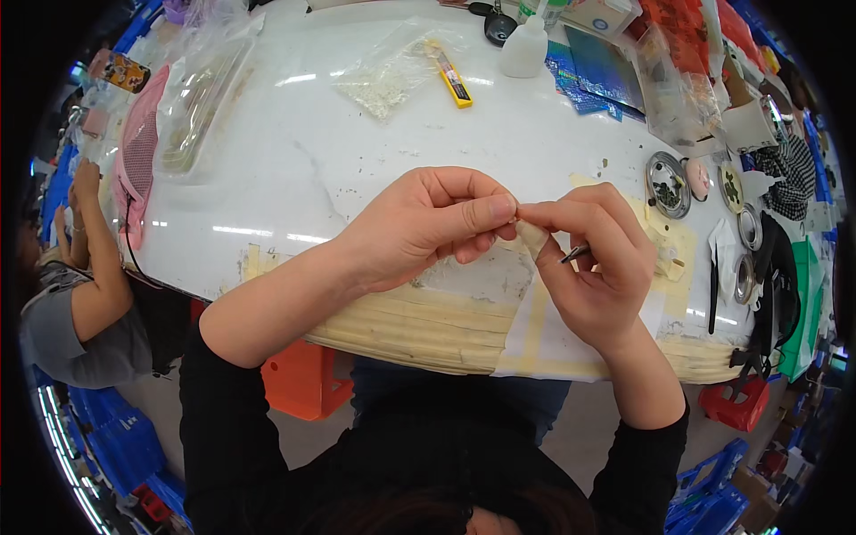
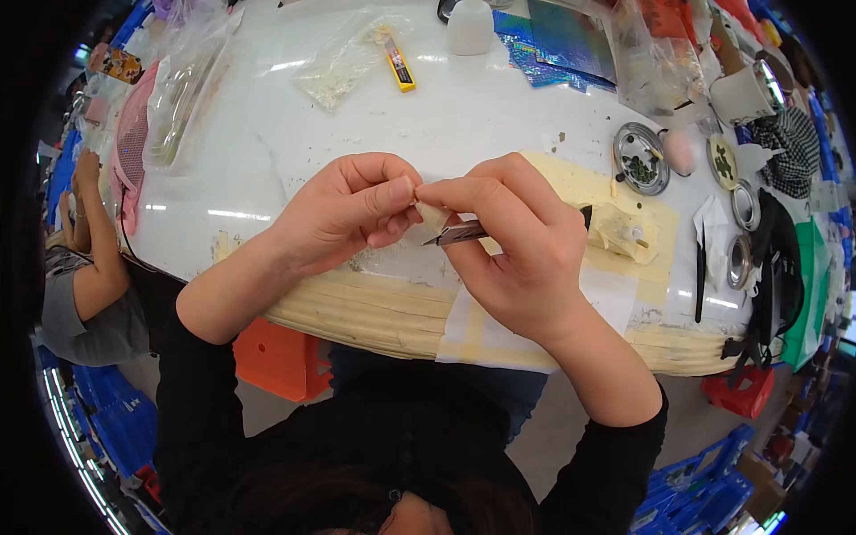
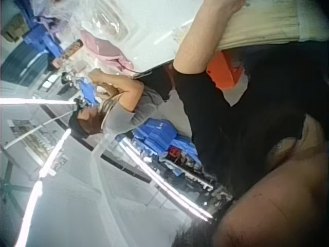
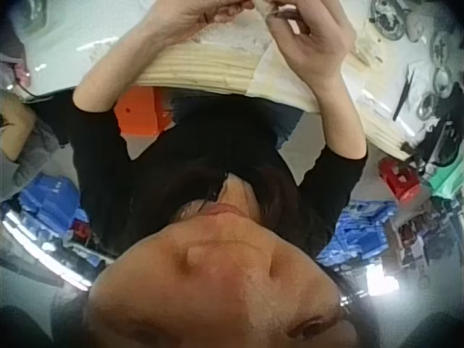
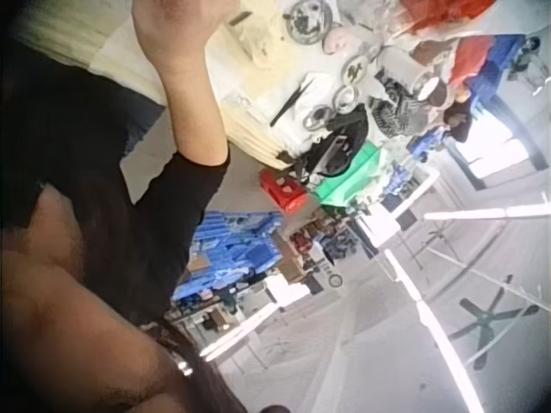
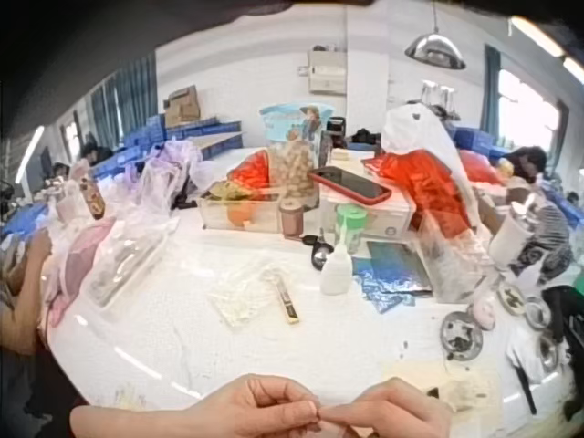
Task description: Carefully trimming excess material from small beige plastic toy components using a craft knife.
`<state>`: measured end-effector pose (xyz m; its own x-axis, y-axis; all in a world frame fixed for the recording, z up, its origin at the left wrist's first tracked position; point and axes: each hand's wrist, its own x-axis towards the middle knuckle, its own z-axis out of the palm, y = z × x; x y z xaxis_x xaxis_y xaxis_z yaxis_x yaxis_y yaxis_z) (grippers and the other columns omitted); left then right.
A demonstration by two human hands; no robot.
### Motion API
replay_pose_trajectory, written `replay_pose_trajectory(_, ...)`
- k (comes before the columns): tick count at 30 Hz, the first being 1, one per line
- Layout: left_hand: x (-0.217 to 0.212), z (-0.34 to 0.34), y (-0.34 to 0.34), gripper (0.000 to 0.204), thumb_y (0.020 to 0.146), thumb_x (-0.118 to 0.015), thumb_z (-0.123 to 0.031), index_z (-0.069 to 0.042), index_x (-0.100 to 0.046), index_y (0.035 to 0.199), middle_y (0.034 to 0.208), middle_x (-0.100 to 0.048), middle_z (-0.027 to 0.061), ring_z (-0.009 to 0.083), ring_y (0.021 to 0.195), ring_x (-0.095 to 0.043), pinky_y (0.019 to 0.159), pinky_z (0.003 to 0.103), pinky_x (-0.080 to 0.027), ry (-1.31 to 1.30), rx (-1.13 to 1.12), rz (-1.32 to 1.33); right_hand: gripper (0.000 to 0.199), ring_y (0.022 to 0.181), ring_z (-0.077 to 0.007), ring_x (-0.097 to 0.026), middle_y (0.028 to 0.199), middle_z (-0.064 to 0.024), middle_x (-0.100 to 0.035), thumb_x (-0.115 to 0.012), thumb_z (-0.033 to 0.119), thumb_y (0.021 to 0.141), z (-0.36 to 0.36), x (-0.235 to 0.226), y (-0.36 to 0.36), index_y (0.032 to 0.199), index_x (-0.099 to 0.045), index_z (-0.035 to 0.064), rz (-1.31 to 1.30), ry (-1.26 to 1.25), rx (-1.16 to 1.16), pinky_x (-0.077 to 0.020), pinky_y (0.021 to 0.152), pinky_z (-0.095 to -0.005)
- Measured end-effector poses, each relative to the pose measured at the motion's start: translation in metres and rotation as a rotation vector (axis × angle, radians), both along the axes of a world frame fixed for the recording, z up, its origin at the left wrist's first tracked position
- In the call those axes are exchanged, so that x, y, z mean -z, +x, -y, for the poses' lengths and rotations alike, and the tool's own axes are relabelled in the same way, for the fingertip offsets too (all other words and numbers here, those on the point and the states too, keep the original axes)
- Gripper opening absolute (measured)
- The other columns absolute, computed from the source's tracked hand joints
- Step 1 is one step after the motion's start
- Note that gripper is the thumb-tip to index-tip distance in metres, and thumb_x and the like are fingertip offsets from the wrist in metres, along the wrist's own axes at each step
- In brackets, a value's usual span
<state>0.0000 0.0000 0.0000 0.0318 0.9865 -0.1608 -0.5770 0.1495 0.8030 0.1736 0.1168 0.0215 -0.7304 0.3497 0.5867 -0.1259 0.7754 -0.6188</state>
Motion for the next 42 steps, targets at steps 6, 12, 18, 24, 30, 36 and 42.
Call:
replay_pose_trajectory(6,-0.008,0.003,0.012,0.018,0.098,-0.061,-0.019,-0.002,-0.064,0.098,0.084,-0.068,0.0074,0.0088,0.069,-0.060,0.058,0.022,-0.048,0.015,-0.180,-0.317,0.034,0.068,-0.0146,-0.064,0.081,-0.0058,-0.060,-0.065,-0.014,0.065,0.000,0.001,-0.002,0.094,-0.069,0.0031,0.004,0.004,0.012,-0.0533,0.056,-0.0248)
replay_pose_trajectory(12,-0.006,0.005,0.013,0.018,0.098,-0.061,-0.017,0.000,-0.065,0.099,0.086,-0.069,0.0084,0.0099,0.072,-0.063,0.060,0.023,-0.051,0.051,-0.221,-0.341,0.033,0.068,-0.0153,-0.063,0.081,-0.0059,-0.060,-0.065,-0.014,0.065,0.001,0.003,-0.003,0.093,-0.068,0.0029,0.019,-0.018,0.029,-0.0519,0.057,-0.0254)
replay_pose_trajectory(18,-0.008,0.008,0.017,0.012,0.093,-0.063,-0.003,0.004,-0.065,0.103,0.092,-0.070,0.0100,0.0127,0.080,-0.068,0.065,0.024,-0.056,0.167,-0.263,-0.463,0.031,0.068,-0.0160,-0.062,0.081,-0.0065,-0.060,-0.066,-0.013,0.065,-0.001,0.001,-0.002,0.092,-0.068,0.0025,0.017,0.004,0.037,-0.0498,0.057,-0.0261)
replay_pose_trajectory(24,-0.008,0.009,0.015,0.012,0.092,-0.063,0.000,0.005,-0.065,0.103,0.092,-0.070,0.0100,0.0129,0.081,-0.069,0.067,0.024,-0.057,0.176,-0.253,-0.466,0.031,0.067,-0.0168,-0.063,0.081,-0.0073,-0.060,-0.065,-0.013,0.064,0.000,0.000,-0.002,0.091,-0.068,0.0019,-0.013,0.018,0.016,-0.0516,0.055,-0.0264)
replay_pose_trajectory(30,-0.009,0.007,0.014,0.011,0.092,-0.062,0.000,0.004,-0.065,0.102,0.090,-0.070,0.0104,0.0124,0.079,-0.068,0.067,0.025,-0.057,0.155,-0.241,-0.382,0.036,0.067,-0.0172,-0.063,0.082,-0.0078,-0.061,-0.062,-0.014,0.063,-0.001,-0.002,-0.001,0.094,-0.069,0.0015,-0.019,0.033,-0.006,-0.0535,0.055,-0.0268)
replay_pose_trajectory(36,-0.006,0.008,0.015,0.010,0.094,-0.060,0.000,0.005,-0.064,0.102,0.092,-0.069,0.0104,0.0114,0.079,-0.066,0.068,0.025,-0.056,0.216,-0.321,-0.445,0.036,0.065,-0.0169,-0.062,0.081,-0.0076,-0.061,-0.062,-0.010,0.065,0.000,-0.004,-0.002,0.098,-0.067,0.0011,0.009,0.021,-0.019,-0.0515,0.055,-0.0264)
replay_pose_trajectory(42,-0.001,0.007,0.017,0.009,0.096,-0.057,0.000,0.005,-0.062,0.102,0.093,-0.065,0.0088,0.0108,0.079,-0.064,0.070,0.025,-0.055,0.359,-0.364,-0.658,0.019,0.058,-0.0174,-0.057,0.072,-0.0050,-0.059,-0.075,0.011,0.075,0.002,-0.001,-0.001,0.084,-0.060,0.0046,0.130,0.010,0.102,-0.0433,0.049,-0.0275)
